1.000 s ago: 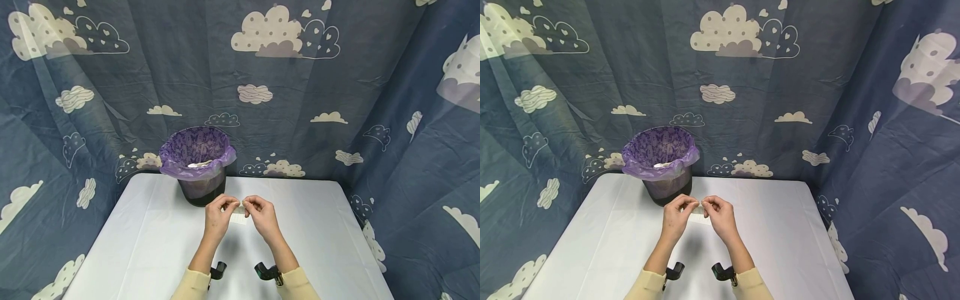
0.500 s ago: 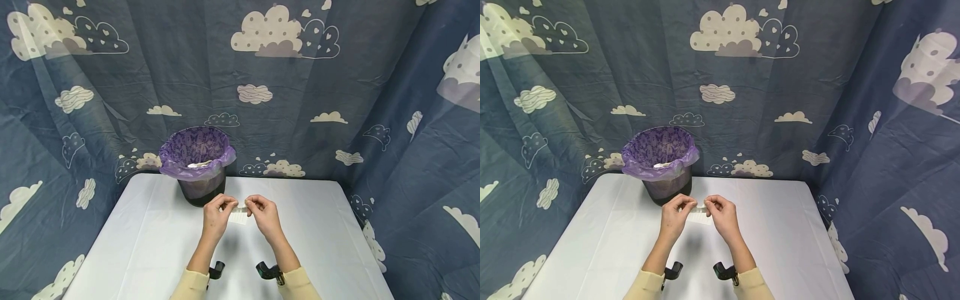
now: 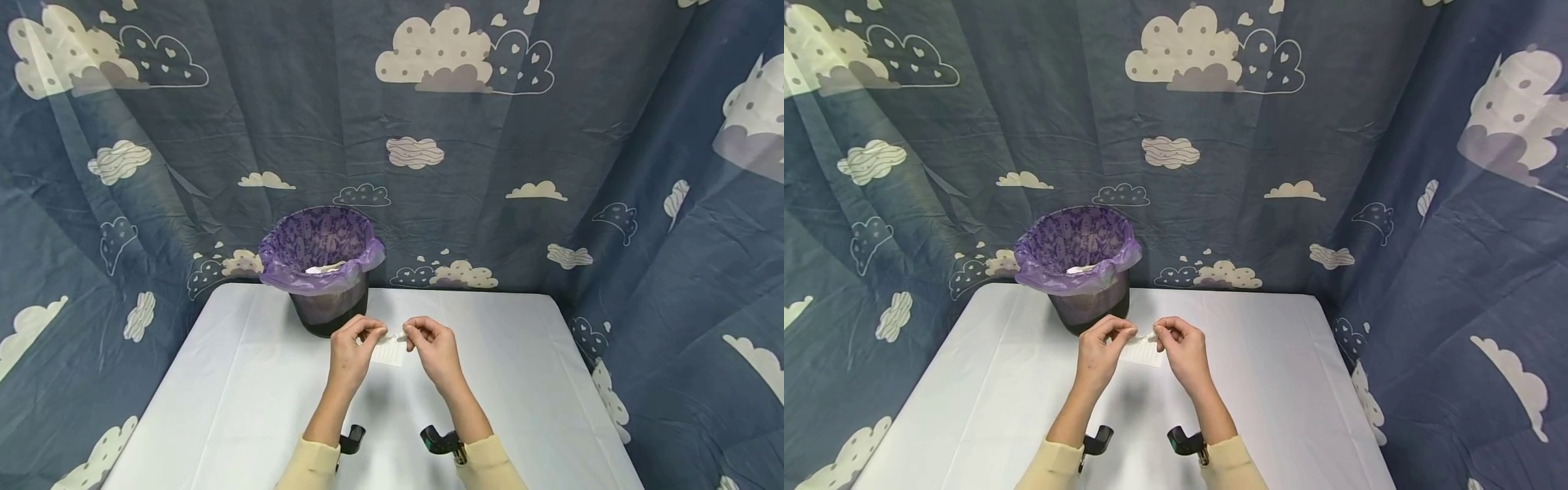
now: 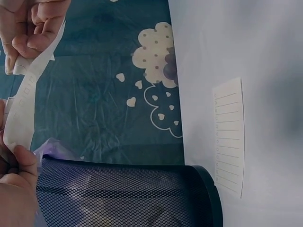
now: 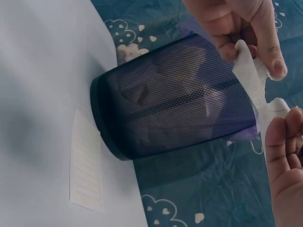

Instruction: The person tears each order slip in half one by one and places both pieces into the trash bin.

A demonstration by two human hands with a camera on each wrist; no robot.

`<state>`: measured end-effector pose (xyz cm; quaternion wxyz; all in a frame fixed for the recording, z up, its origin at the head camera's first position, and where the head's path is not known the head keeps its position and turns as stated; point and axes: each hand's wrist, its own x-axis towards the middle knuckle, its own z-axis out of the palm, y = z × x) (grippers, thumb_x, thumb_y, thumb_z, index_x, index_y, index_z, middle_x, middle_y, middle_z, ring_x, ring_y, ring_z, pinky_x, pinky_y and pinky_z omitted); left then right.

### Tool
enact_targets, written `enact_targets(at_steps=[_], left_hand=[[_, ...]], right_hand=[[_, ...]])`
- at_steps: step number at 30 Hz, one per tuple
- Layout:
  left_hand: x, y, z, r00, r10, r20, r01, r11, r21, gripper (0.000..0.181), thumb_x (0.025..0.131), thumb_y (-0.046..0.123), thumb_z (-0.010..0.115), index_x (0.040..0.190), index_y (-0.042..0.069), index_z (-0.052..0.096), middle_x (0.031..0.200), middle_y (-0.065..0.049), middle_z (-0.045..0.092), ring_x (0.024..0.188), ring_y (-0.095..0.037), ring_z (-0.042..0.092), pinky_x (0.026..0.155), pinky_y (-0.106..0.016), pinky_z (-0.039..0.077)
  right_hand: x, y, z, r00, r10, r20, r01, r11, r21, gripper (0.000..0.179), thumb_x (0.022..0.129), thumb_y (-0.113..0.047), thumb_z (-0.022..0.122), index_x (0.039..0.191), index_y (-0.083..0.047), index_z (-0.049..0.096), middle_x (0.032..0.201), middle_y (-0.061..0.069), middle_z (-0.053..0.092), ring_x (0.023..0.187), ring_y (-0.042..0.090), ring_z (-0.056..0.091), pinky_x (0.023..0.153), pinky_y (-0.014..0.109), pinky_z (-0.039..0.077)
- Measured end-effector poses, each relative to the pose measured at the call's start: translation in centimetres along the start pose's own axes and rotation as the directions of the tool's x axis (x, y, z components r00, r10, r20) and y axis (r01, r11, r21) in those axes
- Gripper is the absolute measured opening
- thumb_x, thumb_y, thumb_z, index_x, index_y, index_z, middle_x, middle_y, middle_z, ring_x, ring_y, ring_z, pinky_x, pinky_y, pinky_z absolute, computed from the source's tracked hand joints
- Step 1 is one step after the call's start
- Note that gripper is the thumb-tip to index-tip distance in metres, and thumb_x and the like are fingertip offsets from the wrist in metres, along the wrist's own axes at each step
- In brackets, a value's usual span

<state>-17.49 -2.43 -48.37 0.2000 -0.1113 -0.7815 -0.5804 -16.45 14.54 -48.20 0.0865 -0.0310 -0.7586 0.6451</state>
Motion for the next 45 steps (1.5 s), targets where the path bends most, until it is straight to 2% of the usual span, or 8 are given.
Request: enact_targets(at_steps=[11,18,24,32,39,45], left_hand=[[-0.1,-0.1,-0.1,1.0,0.014,-0.002,-0.014,1.0,0.012,0.006,0.088,0.011,0.085,0.084,0.01,0.08,0.083,0.0,0.075,0.072,-0.006,0.059,0.067,-0.018,0.049],[-0.2,-0.4,-0.3,1.0,-0.012,-0.006,0.013,1.0,0.016,0.006,0.087,0.011,0.085,0.084,0.01,0.08,0.083,0.001,0.076,0.071,-0.005,0.058,0.067,-0.017,0.048],[-0.1,-0.5,-0.8,0.999,-0.021,-0.028,0.021,1.0,0.002,0.005,0.087,0.008,0.085,0.086,0.01,0.08,0.085,-0.001,0.078,0.073,-0.006,0.059,0.067,-0.016,0.048],[0.2,-0.8,-1.5,0.996,-0.073,-0.049,0.071,0.997,-0.03,0.005,0.089,0.012,0.085,0.087,0.011,0.08,0.086,-0.002,0.078,0.073,-0.006,0.059,0.068,-0.015,0.047],[0.5,-0.6,-1.8,0.997,-0.045,-0.069,0.043,0.998,-0.043,0.006,0.089,0.013,0.085,0.087,0.01,0.081,0.086,-0.004,0.079,0.072,-0.005,0.06,0.068,-0.015,0.048],[1.2,-0.2,-2.5,0.997,-0.018,-0.079,0.013,0.998,-0.059,0.008,0.09,0.014,0.084,0.088,0.008,0.08,0.086,-0.005,0.078,0.07,-0.005,0.06,0.066,-0.014,0.048]], right_hand=[[0.3,0.0,-0.3,0.999,-0.005,-0.037,0.006,1.0,0.025,0.011,0.101,-0.012,0.072,0.101,-0.001,0.075,0.076,0.003,0.067,0.066,0.012,0.061,0.06,0.019,0.047],[0.4,0.3,-0.4,0.999,-0.003,-0.047,0.005,0.999,0.034,0.01,0.101,-0.011,0.072,0.101,-0.002,0.075,0.076,0.003,0.067,0.066,0.012,0.062,0.061,0.019,0.048],[0.5,0.5,-0.7,0.998,-0.007,-0.062,0.008,1.0,0.022,0.013,0.101,-0.014,0.073,0.103,-0.001,0.075,0.073,0.002,0.066,0.066,0.012,0.061,0.057,0.02,0.04],[0.6,0.6,-0.9,0.997,0.006,-0.074,-0.006,1.0,0.007,0.012,0.101,-0.015,0.073,0.102,-0.003,0.075,0.073,0.001,0.066,0.067,0.014,0.061,0.058,0.021,0.041],[0.9,0.5,-0.7,0.998,-0.007,-0.069,0.008,1.0,0.022,0.013,0.102,-0.015,0.073,0.103,-0.003,0.076,0.075,0.005,0.066,0.068,0.014,0.062,0.06,0.021,0.043],[1.4,-0.4,-0.3,0.997,-0.046,-0.068,0.046,0.999,-0.003,0.01,0.101,-0.014,0.073,0.101,-0.005,0.076,0.074,0.004,0.066,0.068,0.022,0.063,0.056,0.02,0.039]])
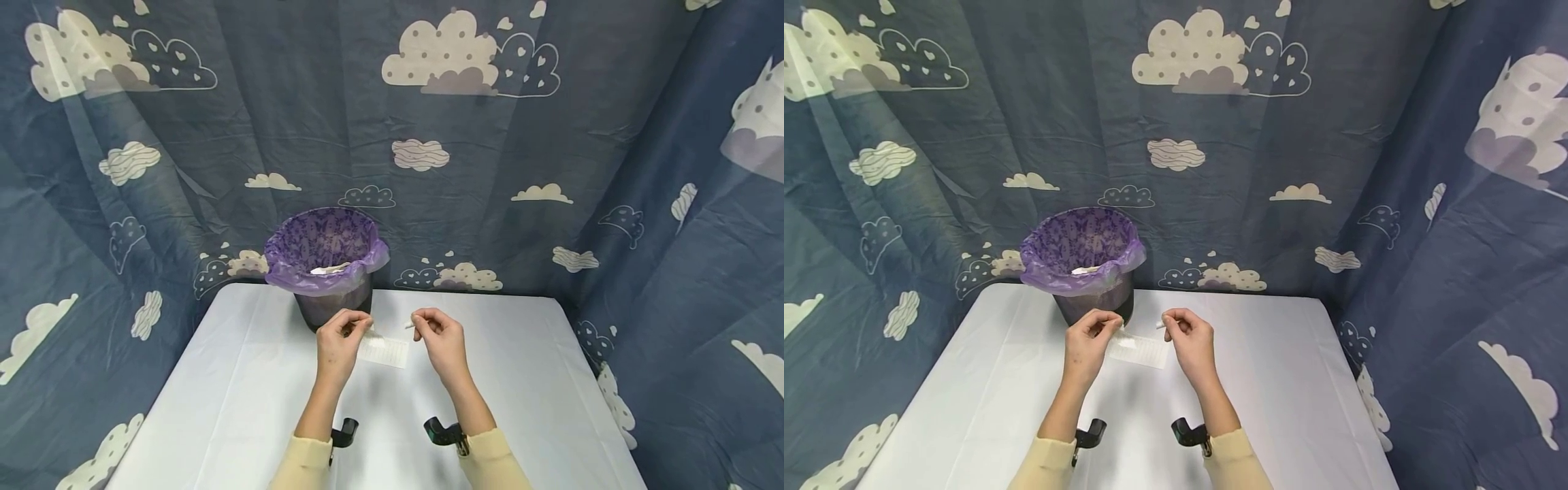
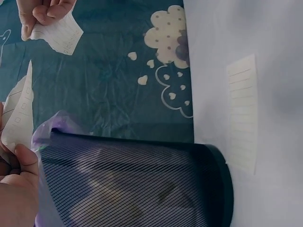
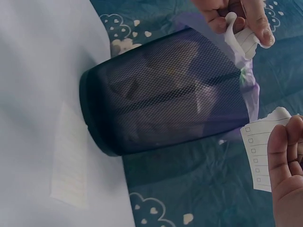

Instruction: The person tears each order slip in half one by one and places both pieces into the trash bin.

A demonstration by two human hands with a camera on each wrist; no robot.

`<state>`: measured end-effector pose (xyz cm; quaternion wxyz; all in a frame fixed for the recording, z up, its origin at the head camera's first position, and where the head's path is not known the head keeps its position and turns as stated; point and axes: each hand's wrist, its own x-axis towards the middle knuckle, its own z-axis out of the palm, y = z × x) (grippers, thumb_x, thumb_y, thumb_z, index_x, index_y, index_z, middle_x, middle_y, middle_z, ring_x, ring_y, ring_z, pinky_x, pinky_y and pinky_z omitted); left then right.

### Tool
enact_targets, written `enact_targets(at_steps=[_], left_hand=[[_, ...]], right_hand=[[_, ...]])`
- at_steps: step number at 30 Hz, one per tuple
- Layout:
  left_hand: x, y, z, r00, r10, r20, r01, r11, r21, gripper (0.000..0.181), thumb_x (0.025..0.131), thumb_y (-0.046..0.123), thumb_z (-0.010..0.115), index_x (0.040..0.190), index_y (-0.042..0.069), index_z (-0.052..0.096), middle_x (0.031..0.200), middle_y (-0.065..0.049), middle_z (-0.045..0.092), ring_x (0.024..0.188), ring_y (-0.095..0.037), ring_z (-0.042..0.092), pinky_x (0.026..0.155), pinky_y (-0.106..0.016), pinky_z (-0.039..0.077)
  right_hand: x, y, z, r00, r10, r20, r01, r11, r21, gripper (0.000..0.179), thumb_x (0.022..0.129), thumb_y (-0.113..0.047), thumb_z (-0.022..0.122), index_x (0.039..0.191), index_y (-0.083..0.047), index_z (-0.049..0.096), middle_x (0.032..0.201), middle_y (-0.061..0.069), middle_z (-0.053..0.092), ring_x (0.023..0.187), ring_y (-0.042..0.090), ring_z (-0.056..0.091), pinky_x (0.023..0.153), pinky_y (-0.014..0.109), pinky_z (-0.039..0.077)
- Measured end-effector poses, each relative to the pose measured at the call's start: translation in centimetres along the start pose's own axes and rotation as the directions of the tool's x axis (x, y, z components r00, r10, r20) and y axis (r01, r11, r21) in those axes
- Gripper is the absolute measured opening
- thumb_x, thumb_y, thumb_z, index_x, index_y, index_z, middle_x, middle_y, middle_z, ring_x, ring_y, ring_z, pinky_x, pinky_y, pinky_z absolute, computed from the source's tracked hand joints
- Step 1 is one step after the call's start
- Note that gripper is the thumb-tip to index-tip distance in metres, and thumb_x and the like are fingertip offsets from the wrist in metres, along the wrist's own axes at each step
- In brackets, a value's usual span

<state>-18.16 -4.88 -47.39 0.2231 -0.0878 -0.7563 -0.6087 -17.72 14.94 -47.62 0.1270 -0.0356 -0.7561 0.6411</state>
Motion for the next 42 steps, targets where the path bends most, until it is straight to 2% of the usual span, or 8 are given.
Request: enact_targets(at_steps=[6,14,16,25,30,33,42], left_hand=[[1.1,0.7,-0.6,1.0,0.02,-0.024,-0.021,1.0,-0.02,0.01,0.089,0.015,0.084,0.088,0.006,0.08,0.085,-0.007,0.078,0.068,-0.004,0.059,0.063,-0.013,0.047],[2.8,1.3,-1.1,0.996,0.059,-0.067,-0.064,0.995,-0.072,0.005,0.088,0.006,0.084,0.088,0.004,0.08,0.086,-0.013,0.077,0.07,-0.005,0.057,0.065,-0.013,0.045],[3.3,1.4,-1.3,0.995,0.069,-0.076,-0.075,0.994,-0.085,0.004,0.088,0.004,0.084,0.088,0.003,0.08,0.085,-0.014,0.077,0.07,-0.005,0.056,0.065,-0.013,0.045],[6.0,2.3,-2.1,0.987,0.107,-0.12,-0.12,0.987,-0.109,0.006,0.089,0.002,0.083,0.091,-0.002,0.078,0.09,-0.019,0.077,0.072,-0.005,0.057,0.067,-0.012,0.045],[7.5,2.6,-2.6,0.976,0.135,-0.169,-0.151,0.985,-0.089,0.008,0.09,0.006,0.083,0.09,-0.002,0.079,0.087,-0.02,0.075,0.073,-0.006,0.057,0.069,-0.013,0.045],[8.3,2.6,-2.8,0.971,0.148,-0.189,-0.162,0.985,-0.066,0.01,0.091,0.009,0.083,0.091,-0.001,0.08,0.087,-0.019,0.075,0.074,-0.007,0.057,0.07,-0.012,0.046],[10.5,2.0,-3.5,0.95,0.191,-0.248,-0.184,0.982,0.052,0.01,0.093,0.009,0.082,0.092,-0.001,0.079,0.087,-0.019,0.074,0.073,-0.003,0.056,0.069,-0.012,0.043]], right_hand=[[1.3,-1.4,0.7,0.998,-0.064,0.011,0.064,0.998,-0.015,0.008,0.1,-0.012,0.074,0.099,-0.004,0.076,0.073,0.004,0.066,0.065,0.015,0.061,0.054,0.02,0.038],[3.4,-2.7,2.2,0.988,-0.149,0.043,0.149,0.989,-0.013,0.006,0.099,-0.011,0.075,0.098,-0.005,0.077,0.073,0.004,0.067,0.065,0.02,0.062,0.054,0.021,0.037],[3.9,-3.1,2.6,0.982,-0.182,0.052,0.182,0.983,-0.006,0.005,0.098,-0.009,0.075,0.096,-0.005,0.077,0.072,0.006,0.067,0.064,0.021,0.062,0.055,0.02,0.038],[6.6,-5.4,4.9,0.942,-0.323,0.094,0.319,0.946,0.054,0.008,0.099,-0.006,0.074,0.097,0.001,0.076,0.08,0.024,0.07,0.063,0.008,0.059,0.06,0.018,0.045],[8.0,-6.5,6.5,0.927,-0.353,0.125,0.348,0.936,0.061,0.007,0.1,-0.005,0.072,0.099,0.002,0.076,0.088,0.026,0.073,0.065,0.01,0.061,0.06,0.016,0.049],[8.8,-6.9,7.6,0.92,-0.367,0.14,0.364,0.93,0.047,0.008,0.1,-0.007,0.072,0.1,0.001,0.076,0.087,0.023,0.072,0.065,0.009,0.061,0.058,0.017,0.047],[11.0,-6.3,10.2,0.896,-0.41,0.174,0.419,0.908,-0.02,0.011,0.102,-0.01,0.071,0.101,0.0,0.075,0.082,0.016,0.07,0.063,0.005,0.057,0.058,0.019,0.045]])
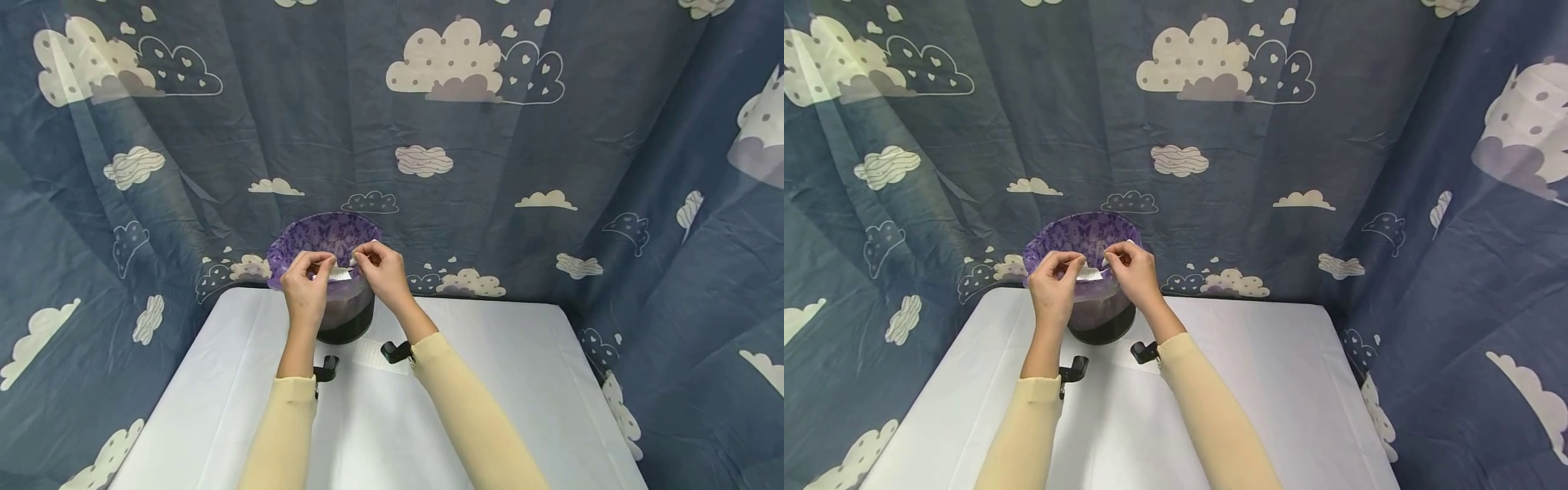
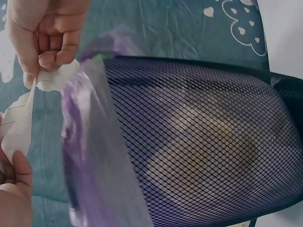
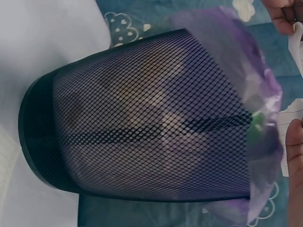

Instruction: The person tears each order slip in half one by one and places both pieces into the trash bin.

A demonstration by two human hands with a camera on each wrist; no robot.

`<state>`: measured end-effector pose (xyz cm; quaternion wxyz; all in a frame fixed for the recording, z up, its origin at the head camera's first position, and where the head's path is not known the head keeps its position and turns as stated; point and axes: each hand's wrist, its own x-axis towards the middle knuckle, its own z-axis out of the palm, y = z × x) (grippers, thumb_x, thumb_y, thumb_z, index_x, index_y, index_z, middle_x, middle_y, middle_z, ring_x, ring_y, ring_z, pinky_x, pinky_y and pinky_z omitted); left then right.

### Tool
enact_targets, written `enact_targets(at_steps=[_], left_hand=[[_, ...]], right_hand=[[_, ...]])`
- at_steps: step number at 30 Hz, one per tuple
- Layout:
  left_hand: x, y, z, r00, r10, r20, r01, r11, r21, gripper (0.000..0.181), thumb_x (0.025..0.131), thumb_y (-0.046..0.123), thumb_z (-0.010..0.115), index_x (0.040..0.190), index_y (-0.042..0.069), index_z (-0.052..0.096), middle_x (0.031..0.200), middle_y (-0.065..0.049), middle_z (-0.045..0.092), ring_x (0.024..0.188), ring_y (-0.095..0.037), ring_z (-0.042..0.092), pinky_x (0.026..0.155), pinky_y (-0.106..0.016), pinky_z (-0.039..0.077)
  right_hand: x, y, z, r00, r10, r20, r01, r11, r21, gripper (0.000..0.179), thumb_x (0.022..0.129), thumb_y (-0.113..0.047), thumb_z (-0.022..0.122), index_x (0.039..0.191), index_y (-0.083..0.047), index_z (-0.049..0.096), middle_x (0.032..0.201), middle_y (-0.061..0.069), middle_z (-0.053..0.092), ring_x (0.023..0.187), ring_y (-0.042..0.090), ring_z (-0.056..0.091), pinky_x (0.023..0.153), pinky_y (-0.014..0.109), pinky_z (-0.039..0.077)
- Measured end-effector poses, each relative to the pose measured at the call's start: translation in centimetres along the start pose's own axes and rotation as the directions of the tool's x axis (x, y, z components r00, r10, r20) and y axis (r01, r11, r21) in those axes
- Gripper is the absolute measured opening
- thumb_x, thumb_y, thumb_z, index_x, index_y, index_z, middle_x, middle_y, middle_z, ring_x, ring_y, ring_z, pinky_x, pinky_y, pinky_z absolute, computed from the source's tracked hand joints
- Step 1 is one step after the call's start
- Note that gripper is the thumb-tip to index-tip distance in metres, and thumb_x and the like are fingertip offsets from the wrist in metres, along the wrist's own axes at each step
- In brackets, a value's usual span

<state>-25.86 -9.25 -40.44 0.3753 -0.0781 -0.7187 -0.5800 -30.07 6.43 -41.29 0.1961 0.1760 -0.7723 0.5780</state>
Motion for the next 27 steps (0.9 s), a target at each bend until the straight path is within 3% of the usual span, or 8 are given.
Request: enact_targets(at_steps=[8,15,22,27], left_hand=[[0.9,-1.7,0.5,0.997,-0.057,-0.042,0.058,0.998,0.034,0.01,0.094,0.009,0.081,0.094,-0.001,0.079,0.089,-0.019,0.073,0.075,-0.002,0.056,0.071,-0.011,0.043],[0.9,-2.4,0.7,0.994,-0.094,-0.061,0.098,0.994,0.057,0.012,0.097,0.011,0.078,0.099,-0.001,0.079,0.094,-0.018,0.073,0.077,-0.006,0.057,0.072,-0.013,0.043],[0.7,-2.4,0.6,0.994,-0.103,-0.03,0.104,0.992,0.074,0.013,0.1,0.013,0.075,0.103,0.001,0.079,0.099,-0.017,0.074,0.081,-0.007,0.058,0.074,-0.013,0.043],[0.7,-2.3,0.7,0.996,-0.09,-0.007,0.09,0.992,0.084,0.014,0.1,0.013,0.074,0.107,0.003,0.079,0.104,-0.016,0.075,0.087,-0.017,0.064,0.075,-0.019,0.043]], right_hand=[[0.7,0.5,0.6,1.0,0.015,0.015,-0.014,0.999,-0.052,0.012,0.102,-0.012,0.072,0.101,-0.001,0.076,0.086,0.015,0.071,0.066,0.006,0.058,0.059,0.019,0.046],[0.9,0.3,0.9,0.999,0.039,0.03,-0.036,0.996,-0.083,0.009,0.101,-0.01,0.072,0.101,-0.002,0.076,0.089,0.014,0.073,0.065,0.005,0.058,0.059,0.018,0.047],[0.9,0.3,0.9,0.998,0.035,0.057,-0.028,0.993,-0.115,0.011,0.102,-0.014,0.072,0.102,-0.005,0.078,0.092,0.012,0.072,0.067,0.007,0.058,0.06,0.018,0.045],[1.0,0.5,0.9,0.997,0.01,0.071,0.001,0.99,-0.143,0.013,0.103,-0.013,0.07,0.107,-0.006,0.081,0.103,0.01,0.075,0.075,0.01,0.061,0.065,0.018,0.046]])
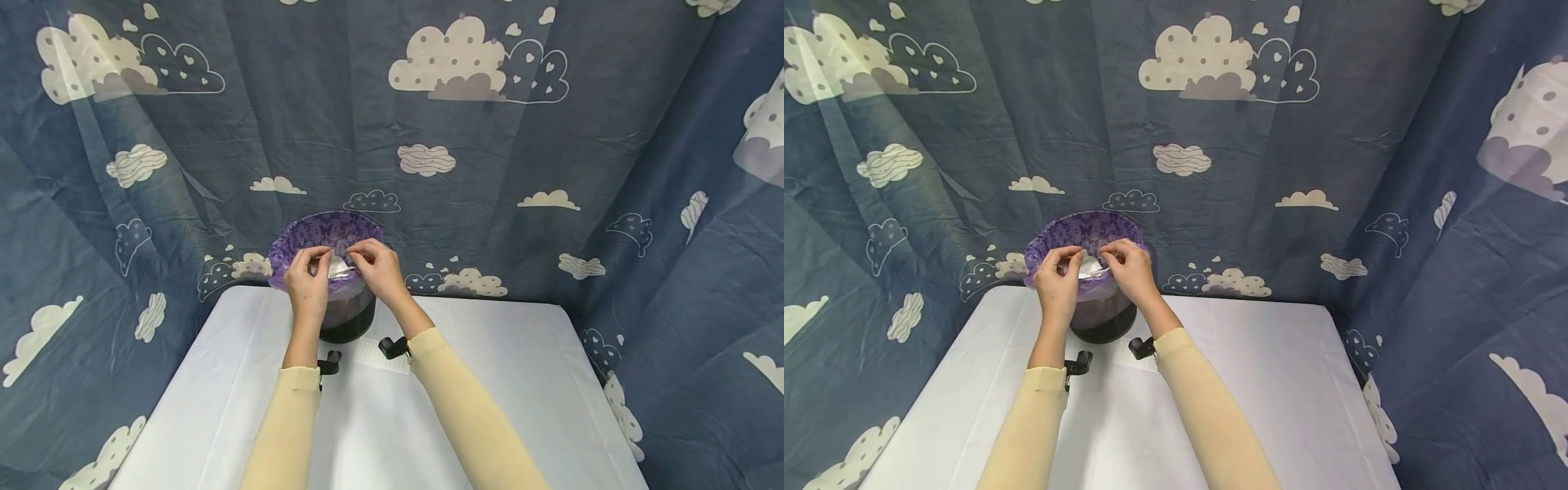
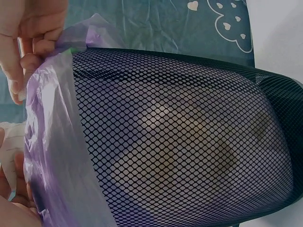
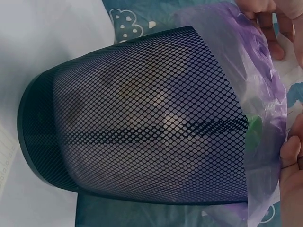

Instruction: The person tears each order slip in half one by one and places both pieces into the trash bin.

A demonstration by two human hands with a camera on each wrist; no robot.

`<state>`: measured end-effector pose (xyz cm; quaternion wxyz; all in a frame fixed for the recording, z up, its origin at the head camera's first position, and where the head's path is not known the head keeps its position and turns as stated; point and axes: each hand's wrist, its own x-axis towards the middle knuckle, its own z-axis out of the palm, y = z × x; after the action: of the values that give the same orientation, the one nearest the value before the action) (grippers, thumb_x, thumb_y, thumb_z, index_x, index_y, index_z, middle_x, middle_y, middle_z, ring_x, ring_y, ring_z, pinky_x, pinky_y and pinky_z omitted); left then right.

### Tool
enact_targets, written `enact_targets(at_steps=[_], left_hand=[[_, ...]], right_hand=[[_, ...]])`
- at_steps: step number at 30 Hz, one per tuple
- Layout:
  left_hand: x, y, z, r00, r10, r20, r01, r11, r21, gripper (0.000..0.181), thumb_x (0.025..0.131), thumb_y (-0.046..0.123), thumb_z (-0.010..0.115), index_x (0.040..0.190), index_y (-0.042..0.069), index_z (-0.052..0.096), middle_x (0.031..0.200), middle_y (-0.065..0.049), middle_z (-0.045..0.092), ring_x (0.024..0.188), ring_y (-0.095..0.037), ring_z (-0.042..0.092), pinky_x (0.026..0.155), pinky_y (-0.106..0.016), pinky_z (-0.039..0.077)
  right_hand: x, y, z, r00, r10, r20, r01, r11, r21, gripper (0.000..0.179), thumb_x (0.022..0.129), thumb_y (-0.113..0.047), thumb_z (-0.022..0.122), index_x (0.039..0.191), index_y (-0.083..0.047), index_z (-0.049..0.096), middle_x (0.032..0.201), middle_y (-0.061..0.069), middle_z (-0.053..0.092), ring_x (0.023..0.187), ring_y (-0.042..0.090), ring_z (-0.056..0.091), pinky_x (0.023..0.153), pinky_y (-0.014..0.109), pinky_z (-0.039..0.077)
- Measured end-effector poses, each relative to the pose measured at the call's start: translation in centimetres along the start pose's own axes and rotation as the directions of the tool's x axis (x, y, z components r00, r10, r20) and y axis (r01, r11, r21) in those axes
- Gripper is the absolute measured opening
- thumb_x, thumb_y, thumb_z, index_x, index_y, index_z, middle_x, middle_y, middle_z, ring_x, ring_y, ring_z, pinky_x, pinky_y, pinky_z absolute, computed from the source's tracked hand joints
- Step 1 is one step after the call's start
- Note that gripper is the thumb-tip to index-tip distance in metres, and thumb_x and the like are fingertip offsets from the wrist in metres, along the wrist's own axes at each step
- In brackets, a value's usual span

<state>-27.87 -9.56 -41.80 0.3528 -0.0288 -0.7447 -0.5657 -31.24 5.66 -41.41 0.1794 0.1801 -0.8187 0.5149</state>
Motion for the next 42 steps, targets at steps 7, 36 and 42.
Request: enact_targets(at_steps=[7,36,42], left_hand=[[-0.1,0.0,0.2,1.0,0.02,-0.006,-0.02,1.0,-0.016,0.021,0.097,0.005,0.075,0.117,0.005,0.078,0.115,-0.014,0.077,0.094,-0.027,0.067,0.078,-0.037,0.048],[-1.2,1.5,-0.3,0.998,0.04,0.041,-0.039,0.999,-0.014,0.016,0.102,0.014,0.072,0.111,0.004,0.079,0.103,-0.015,0.077,0.089,-0.018,0.064,0.068,-0.016,0.042],[-2.5,1.8,0.0,0.995,0.068,0.077,-0.065,0.997,-0.04,0.015,0.102,0.016,0.072,0.111,0.005,0.08,0.099,-0.014,0.075,0.086,-0.015,0.062,0.068,-0.013,0.043]], right_hand=[[-0.2,0.3,-0.2,1.0,0.012,0.028,-0.012,1.0,0.005,0.021,0.105,-0.008,0.066,0.12,-0.006,0.079,0.125,0.01,0.075,0.071,0.009,0.059,0.062,0.017,0.046],[-1.2,-0.5,-1.7,1.0,-0.002,0.005,0.002,0.999,0.039,0.026,0.105,-0.006,0.063,0.126,-0.013,0.077,0.128,0.008,0.075,0.064,0.009,0.056,0.057,0.021,0.045],[-2.5,-0.1,-2.3,1.0,-0.013,-0.023,0.014,0.999,0.05,0.023,0.104,-0.004,0.064,0.122,-0.01,0.078,0.121,0.009,0.075,0.06,0.009,0.052,0.055,0.021,0.042]])
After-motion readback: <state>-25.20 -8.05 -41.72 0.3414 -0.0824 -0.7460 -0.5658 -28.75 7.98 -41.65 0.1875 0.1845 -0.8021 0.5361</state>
